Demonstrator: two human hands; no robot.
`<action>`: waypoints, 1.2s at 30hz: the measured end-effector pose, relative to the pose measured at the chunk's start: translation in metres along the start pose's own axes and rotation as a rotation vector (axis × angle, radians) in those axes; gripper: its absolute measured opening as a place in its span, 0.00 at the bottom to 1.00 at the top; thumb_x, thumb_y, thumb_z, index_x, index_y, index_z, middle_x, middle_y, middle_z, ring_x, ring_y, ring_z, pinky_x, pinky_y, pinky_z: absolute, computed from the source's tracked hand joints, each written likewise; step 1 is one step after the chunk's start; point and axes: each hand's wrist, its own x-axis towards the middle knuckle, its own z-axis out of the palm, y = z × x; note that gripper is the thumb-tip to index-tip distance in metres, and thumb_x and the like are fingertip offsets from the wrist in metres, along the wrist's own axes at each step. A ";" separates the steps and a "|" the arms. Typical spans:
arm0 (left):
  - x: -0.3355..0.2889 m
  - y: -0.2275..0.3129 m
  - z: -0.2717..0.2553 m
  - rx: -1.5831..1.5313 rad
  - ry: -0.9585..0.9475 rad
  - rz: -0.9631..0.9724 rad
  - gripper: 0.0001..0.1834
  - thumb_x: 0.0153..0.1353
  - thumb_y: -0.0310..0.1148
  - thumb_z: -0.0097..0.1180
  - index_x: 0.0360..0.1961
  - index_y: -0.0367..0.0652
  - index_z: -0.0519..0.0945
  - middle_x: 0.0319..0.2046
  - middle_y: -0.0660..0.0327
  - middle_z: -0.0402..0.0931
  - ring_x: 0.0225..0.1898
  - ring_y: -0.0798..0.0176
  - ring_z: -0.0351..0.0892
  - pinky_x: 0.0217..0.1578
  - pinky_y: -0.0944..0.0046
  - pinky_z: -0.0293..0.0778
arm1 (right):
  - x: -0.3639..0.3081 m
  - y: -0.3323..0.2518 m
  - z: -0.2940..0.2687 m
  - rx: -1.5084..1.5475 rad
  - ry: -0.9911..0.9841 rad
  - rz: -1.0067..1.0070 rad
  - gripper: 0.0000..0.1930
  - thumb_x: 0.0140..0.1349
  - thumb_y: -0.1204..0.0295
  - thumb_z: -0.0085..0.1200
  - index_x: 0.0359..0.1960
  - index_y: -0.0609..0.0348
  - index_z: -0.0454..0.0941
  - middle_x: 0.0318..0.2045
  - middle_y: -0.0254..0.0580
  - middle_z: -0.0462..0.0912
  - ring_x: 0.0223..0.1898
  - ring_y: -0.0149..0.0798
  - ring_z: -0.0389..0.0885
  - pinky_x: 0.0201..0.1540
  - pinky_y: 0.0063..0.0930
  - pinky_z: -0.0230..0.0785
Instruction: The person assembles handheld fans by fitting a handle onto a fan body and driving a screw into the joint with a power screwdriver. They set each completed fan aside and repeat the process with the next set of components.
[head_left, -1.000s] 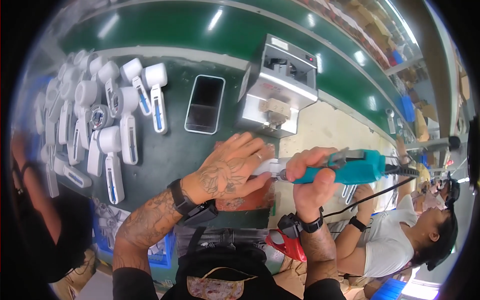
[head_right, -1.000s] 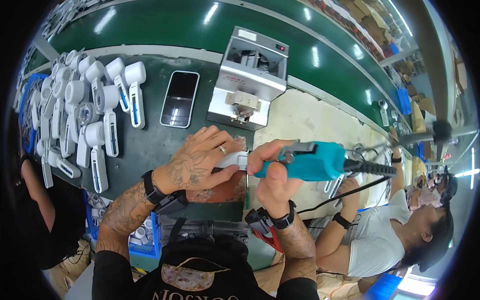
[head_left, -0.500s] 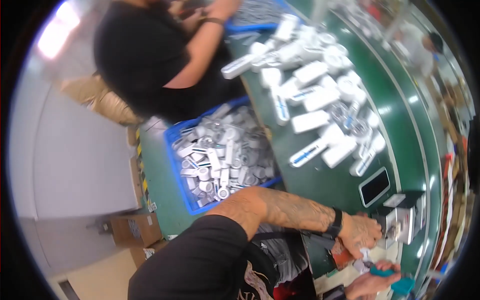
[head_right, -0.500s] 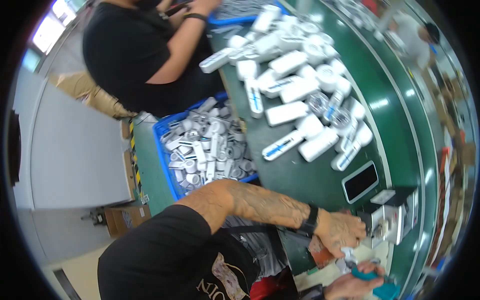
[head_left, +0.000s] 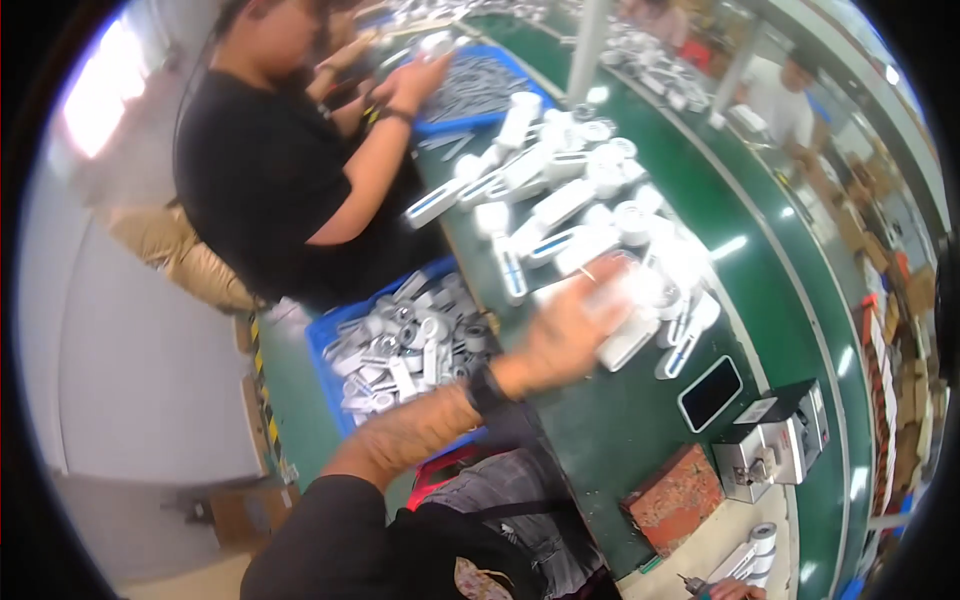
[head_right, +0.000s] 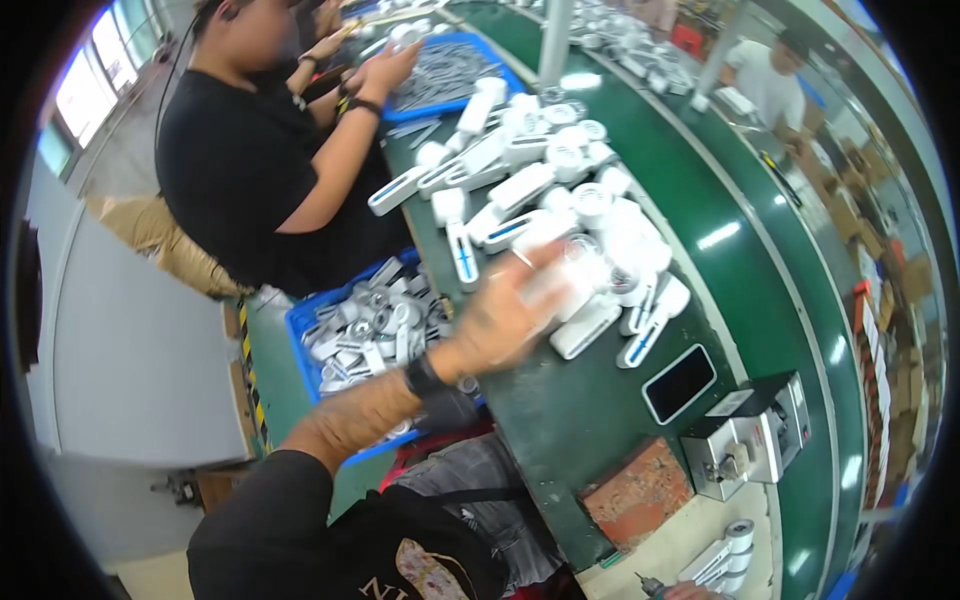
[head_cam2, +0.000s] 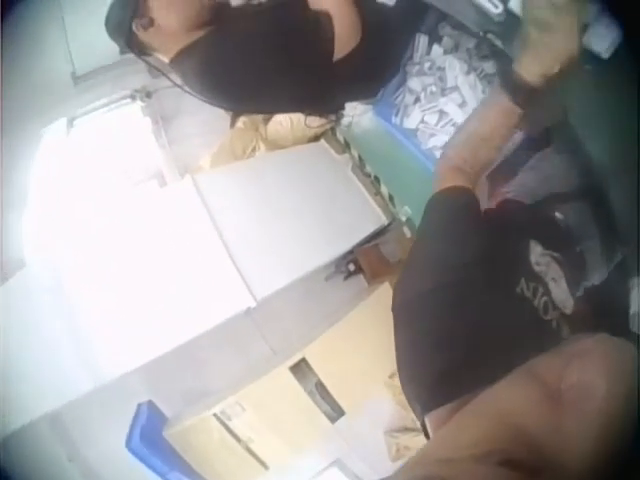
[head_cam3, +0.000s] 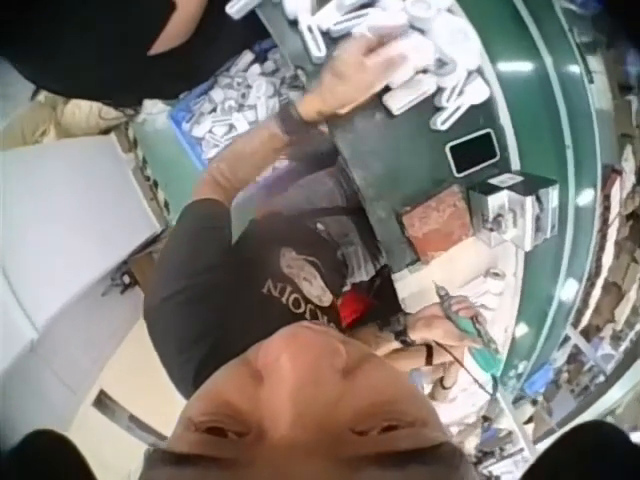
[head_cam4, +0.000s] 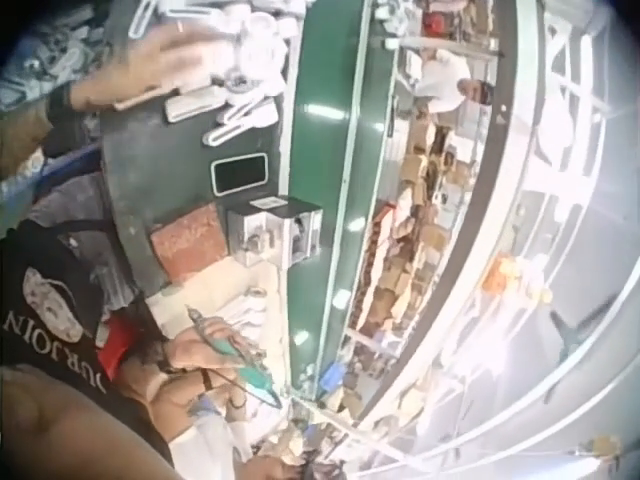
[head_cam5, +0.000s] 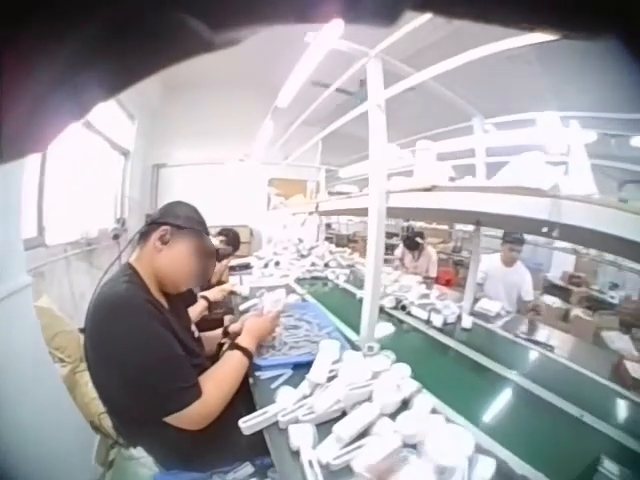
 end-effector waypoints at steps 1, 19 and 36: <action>0.026 -0.027 -0.027 0.366 0.134 0.312 0.22 0.66 0.29 0.55 0.61 0.38 0.71 0.51 0.55 0.77 0.53 0.62 0.75 0.55 0.63 0.70 | 0.005 0.006 -0.010 0.086 -0.212 0.041 0.28 0.67 0.39 0.41 0.35 0.55 0.71 0.16 0.33 0.65 0.19 0.33 0.62 0.25 0.25 0.58; -0.016 0.084 0.201 0.128 -0.786 0.511 0.17 0.60 0.33 0.62 0.50 0.39 0.79 0.48 0.51 0.80 0.49 0.51 0.80 0.50 0.58 0.75 | -0.015 0.017 -0.053 0.175 -0.192 0.091 0.34 0.54 0.44 0.65 0.42 0.65 0.70 0.23 0.45 0.75 0.24 0.39 0.75 0.27 0.31 0.68; -0.137 0.064 0.364 0.165 -1.140 0.379 0.19 0.58 0.46 0.57 0.36 0.39 0.78 0.32 0.50 0.77 0.39 0.45 0.78 0.44 0.50 0.71 | -0.013 0.010 -0.090 -0.118 -0.143 0.018 0.36 0.56 0.39 0.60 0.43 0.65 0.66 0.22 0.41 0.73 0.21 0.35 0.72 0.24 0.28 0.67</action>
